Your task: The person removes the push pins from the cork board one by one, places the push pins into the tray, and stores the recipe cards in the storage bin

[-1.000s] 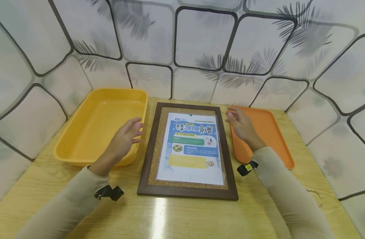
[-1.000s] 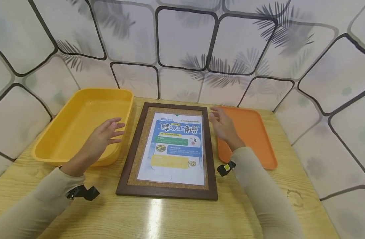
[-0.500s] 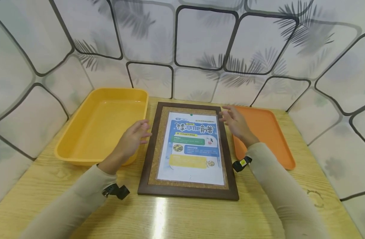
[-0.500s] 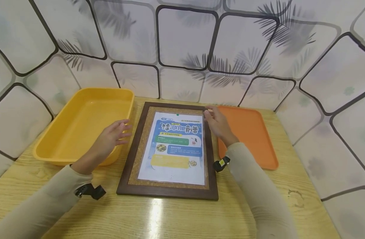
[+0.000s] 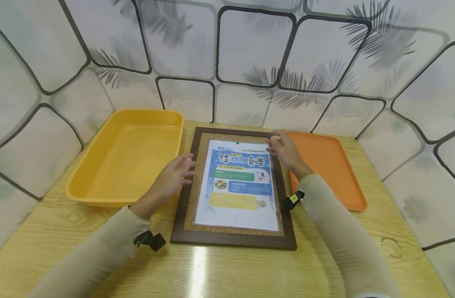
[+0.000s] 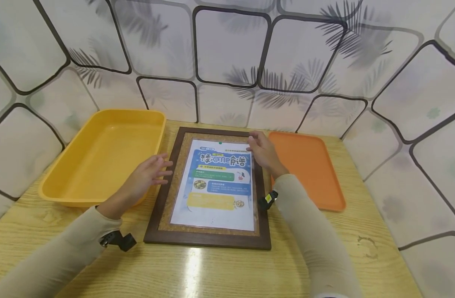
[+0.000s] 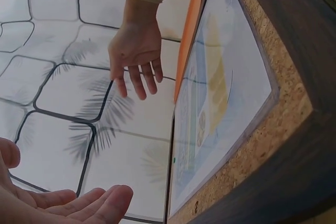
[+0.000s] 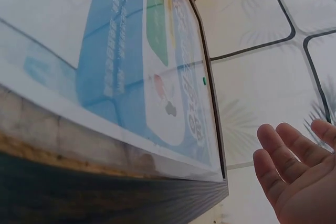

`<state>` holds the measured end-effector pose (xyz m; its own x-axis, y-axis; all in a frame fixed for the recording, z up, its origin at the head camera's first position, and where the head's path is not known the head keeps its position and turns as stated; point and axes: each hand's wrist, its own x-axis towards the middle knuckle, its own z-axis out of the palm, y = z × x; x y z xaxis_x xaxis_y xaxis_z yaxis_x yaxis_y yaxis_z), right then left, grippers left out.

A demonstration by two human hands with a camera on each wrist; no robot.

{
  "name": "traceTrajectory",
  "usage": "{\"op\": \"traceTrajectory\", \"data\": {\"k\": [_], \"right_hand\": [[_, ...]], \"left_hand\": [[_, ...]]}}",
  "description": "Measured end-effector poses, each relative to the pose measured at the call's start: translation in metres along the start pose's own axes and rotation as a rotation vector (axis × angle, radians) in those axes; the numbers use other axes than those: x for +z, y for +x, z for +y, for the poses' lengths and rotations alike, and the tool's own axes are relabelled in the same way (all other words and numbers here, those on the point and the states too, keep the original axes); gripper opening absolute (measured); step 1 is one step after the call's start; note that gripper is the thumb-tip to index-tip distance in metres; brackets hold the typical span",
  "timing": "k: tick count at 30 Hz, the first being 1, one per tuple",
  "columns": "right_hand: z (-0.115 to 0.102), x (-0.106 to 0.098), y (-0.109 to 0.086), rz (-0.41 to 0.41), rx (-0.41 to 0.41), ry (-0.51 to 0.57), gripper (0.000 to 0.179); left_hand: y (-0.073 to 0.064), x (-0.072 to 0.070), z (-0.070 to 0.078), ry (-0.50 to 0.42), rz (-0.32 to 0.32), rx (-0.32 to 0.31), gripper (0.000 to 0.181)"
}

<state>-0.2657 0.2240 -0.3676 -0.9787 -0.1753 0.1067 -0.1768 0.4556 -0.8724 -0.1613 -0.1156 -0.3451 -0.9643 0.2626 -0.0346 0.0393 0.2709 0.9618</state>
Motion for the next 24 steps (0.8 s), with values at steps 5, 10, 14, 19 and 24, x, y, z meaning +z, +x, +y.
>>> {"op": "traceTrajectory", "data": {"k": [5,10,14,19,24], "right_hand": [[0.001,0.010,0.005,0.019,0.029,-0.029,0.047],[0.002,0.016,0.007,0.003,0.047,-0.057,0.047],[0.003,0.019,0.010,-0.011,0.046,-0.053,0.047],[0.006,0.022,0.015,-0.015,0.081,-0.058,0.048],[0.009,0.027,0.022,-0.019,0.143,-0.147,0.051]], "left_hand": [[0.001,0.002,-0.002,-0.005,-0.012,-0.033,0.053],[0.003,0.005,-0.003,0.003,-0.012,-0.068,0.053],[0.005,0.008,-0.003,0.005,-0.014,-0.087,0.054],[0.005,0.009,-0.004,0.013,-0.033,-0.107,0.056],[0.005,0.009,-0.007,0.022,-0.077,-0.132,0.060]]}}
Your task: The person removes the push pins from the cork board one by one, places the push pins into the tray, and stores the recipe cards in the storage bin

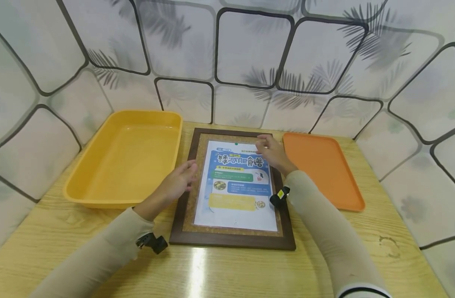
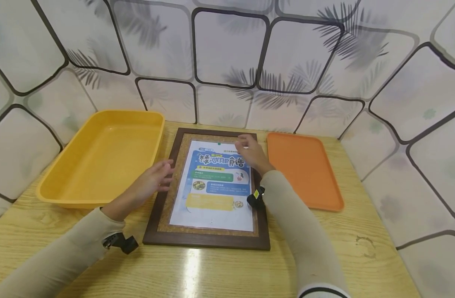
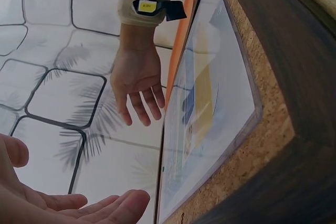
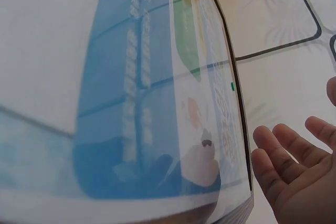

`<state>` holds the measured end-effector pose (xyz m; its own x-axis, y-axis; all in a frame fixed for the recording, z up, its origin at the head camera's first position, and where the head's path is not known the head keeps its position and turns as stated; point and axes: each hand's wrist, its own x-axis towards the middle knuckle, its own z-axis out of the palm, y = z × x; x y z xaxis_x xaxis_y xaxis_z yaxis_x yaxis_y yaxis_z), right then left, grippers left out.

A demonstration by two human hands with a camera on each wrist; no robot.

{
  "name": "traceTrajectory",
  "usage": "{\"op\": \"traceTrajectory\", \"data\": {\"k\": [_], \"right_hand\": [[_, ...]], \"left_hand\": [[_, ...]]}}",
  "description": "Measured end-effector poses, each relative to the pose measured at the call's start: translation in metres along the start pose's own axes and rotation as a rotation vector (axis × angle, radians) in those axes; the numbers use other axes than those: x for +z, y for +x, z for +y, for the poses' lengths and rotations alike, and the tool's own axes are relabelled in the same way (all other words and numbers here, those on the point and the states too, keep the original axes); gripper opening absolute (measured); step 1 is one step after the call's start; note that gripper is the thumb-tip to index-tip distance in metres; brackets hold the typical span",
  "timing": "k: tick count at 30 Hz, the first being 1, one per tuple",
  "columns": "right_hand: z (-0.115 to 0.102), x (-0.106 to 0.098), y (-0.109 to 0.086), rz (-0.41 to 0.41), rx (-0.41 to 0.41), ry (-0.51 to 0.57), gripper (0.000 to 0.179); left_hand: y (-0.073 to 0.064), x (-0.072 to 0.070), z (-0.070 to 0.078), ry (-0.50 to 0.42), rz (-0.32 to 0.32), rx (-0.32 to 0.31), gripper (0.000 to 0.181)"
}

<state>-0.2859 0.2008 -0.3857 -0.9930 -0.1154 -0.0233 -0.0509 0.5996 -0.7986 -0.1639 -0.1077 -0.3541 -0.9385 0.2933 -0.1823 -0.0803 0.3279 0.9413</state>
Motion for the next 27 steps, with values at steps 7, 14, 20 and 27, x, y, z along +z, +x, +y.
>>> {"op": "traceTrajectory", "data": {"k": [7,14,20,27], "right_hand": [[-0.002,0.006,0.005,-0.004,0.029,-0.057,0.049],[0.003,0.019,0.008,-0.041,0.040,-0.098,0.052],[0.002,0.020,0.015,-0.013,0.033,-0.133,0.050],[0.003,0.020,0.025,-0.023,0.029,-0.150,0.051]], "left_hand": [[0.002,0.001,-0.001,-0.010,-0.023,-0.009,0.060],[-0.001,0.003,-0.005,-0.007,-0.021,-0.041,0.063],[0.002,0.004,-0.005,-0.022,-0.027,-0.039,0.066],[0.007,0.004,-0.003,-0.056,-0.043,-0.068,0.065]]}}
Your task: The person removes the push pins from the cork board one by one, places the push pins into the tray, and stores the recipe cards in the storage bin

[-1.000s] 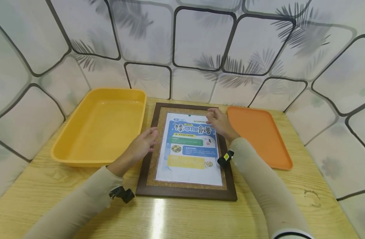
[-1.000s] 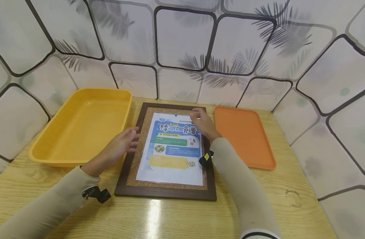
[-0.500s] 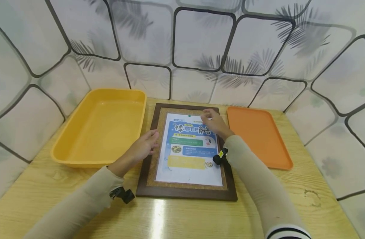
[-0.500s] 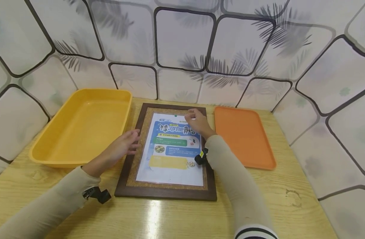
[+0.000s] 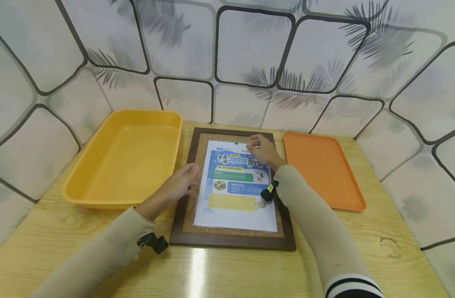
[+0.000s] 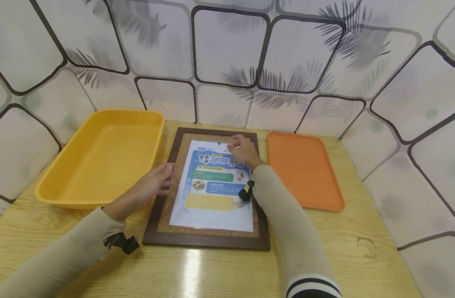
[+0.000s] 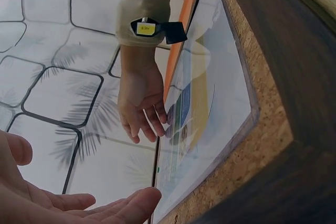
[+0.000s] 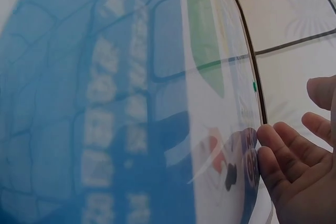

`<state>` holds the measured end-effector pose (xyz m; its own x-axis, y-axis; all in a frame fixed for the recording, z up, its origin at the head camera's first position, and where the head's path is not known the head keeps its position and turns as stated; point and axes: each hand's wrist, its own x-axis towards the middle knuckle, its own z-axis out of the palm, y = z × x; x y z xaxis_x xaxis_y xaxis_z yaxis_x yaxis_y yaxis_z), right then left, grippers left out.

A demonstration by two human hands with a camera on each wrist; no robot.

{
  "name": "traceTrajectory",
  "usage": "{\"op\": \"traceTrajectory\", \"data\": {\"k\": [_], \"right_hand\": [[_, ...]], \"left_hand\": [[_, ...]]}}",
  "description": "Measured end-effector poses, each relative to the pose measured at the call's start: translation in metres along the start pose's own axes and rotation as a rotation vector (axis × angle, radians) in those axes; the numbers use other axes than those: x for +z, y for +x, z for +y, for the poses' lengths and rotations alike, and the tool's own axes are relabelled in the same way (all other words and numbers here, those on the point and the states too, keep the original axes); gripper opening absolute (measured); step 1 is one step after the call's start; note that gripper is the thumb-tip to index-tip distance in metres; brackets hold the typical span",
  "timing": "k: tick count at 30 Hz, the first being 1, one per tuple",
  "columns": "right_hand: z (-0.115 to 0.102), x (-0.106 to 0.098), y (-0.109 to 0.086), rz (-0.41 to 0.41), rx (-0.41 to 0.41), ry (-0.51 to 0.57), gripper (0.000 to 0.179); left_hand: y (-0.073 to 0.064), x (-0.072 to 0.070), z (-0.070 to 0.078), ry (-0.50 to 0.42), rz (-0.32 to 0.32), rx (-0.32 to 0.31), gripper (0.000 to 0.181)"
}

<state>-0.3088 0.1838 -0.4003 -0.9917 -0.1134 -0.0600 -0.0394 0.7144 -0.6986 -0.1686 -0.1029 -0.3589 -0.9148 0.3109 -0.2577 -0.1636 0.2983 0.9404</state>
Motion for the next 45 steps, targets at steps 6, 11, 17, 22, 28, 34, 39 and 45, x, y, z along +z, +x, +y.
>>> {"op": "traceTrajectory", "data": {"k": [6,11,17,22,28,34,39,45], "right_hand": [[-0.002,0.003,0.007,0.028,-0.018,-0.014,0.048],[-0.007,0.007,0.011,0.015,-0.027,-0.034,0.046],[-0.009,0.010,0.014,0.012,-0.039,-0.054,0.045],[-0.010,0.012,0.019,0.010,-0.038,-0.104,0.043],[-0.010,0.014,0.026,0.000,-0.040,-0.168,0.041],[-0.012,0.015,0.030,0.005,-0.011,-0.189,0.038],[-0.014,0.017,0.035,0.007,-0.019,-0.199,0.032],[-0.011,0.023,0.042,0.009,-0.040,-0.160,0.027]], "left_hand": [[0.001,0.001,0.002,-0.007,0.002,-0.023,0.067],[0.001,0.002,0.002,-0.027,0.016,-0.088,0.067],[0.001,0.005,0.000,-0.031,0.025,-0.150,0.069],[-0.001,0.008,-0.001,-0.027,0.025,-0.155,0.065],[0.000,0.011,-0.001,-0.016,0.039,-0.167,0.062],[0.006,0.013,-0.001,-0.058,0.063,-0.190,0.060],[0.010,0.013,-0.003,-0.160,0.066,-0.217,0.055],[0.013,0.011,-0.006,-0.405,0.070,-0.273,0.068]]}}
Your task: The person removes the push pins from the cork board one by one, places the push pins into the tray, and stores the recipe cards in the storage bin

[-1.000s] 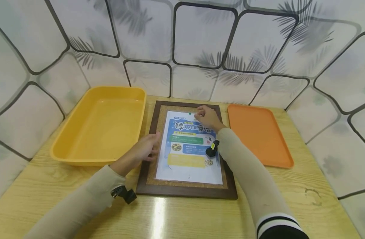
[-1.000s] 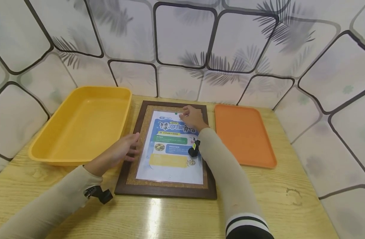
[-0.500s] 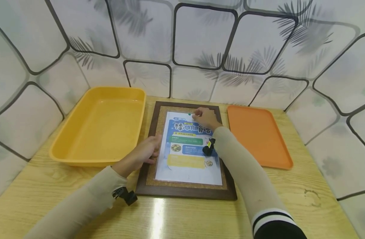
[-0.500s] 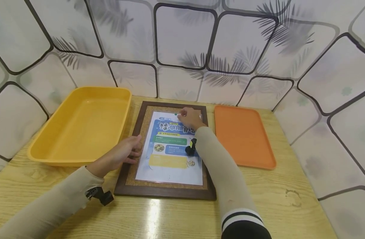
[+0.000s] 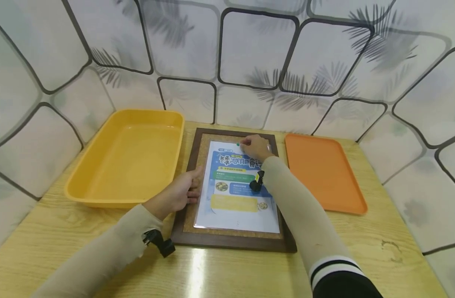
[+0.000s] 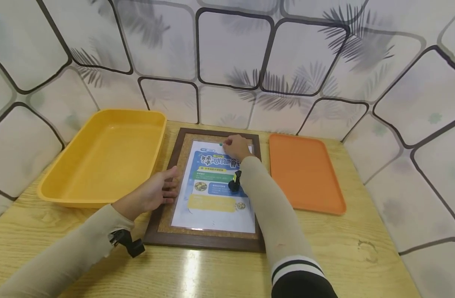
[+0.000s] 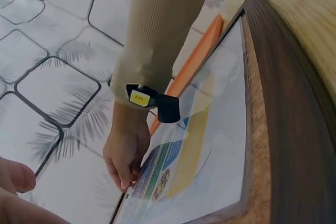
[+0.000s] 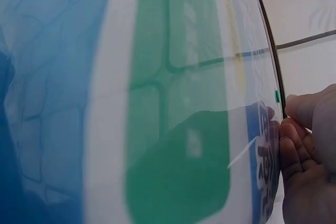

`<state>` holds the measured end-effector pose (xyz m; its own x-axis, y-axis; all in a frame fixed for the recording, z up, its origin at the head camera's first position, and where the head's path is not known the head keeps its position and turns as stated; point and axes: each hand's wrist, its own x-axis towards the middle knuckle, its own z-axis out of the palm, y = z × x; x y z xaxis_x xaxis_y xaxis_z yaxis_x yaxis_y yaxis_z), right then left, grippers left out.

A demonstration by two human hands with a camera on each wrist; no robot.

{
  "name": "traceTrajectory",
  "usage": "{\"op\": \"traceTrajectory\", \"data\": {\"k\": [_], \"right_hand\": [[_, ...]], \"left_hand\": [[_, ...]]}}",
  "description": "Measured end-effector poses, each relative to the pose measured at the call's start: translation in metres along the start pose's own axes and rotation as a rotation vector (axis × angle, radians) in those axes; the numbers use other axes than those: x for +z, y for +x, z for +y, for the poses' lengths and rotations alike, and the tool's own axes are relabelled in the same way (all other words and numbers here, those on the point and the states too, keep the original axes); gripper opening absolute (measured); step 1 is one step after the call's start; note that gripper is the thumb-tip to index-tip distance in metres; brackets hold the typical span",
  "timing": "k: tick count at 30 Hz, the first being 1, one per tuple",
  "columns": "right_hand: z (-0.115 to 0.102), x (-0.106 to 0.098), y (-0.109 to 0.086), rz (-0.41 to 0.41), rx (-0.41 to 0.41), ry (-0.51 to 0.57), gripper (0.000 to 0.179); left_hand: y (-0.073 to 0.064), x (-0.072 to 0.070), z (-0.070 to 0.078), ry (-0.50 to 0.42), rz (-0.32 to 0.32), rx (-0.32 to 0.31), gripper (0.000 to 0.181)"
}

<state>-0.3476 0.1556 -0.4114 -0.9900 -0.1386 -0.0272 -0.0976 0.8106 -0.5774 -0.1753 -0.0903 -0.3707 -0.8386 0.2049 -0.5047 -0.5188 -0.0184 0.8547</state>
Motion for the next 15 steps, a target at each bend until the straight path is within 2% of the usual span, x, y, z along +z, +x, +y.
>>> {"op": "traceTrajectory", "data": {"k": [4,8,10,15], "right_hand": [[0.0036,0.0026,0.0038,0.011,-0.001,-0.004,0.027],[0.0036,0.0035,0.0061,0.030,-0.023,-0.009,0.026],[0.0029,0.0043,0.0072,0.040,-0.042,-0.012,0.026],[-0.0001,0.0084,0.0101,0.071,-0.080,-0.066,0.022]], "left_hand": [[0.0031,0.0014,-0.0007,-0.070,0.011,-0.014,0.056],[0.0061,0.0031,-0.0026,-0.036,0.020,-0.010,0.057],[0.0073,0.0037,-0.0040,0.031,0.036,0.004,0.058],[0.0095,0.0034,-0.0095,0.284,0.070,0.063,0.057]]}}
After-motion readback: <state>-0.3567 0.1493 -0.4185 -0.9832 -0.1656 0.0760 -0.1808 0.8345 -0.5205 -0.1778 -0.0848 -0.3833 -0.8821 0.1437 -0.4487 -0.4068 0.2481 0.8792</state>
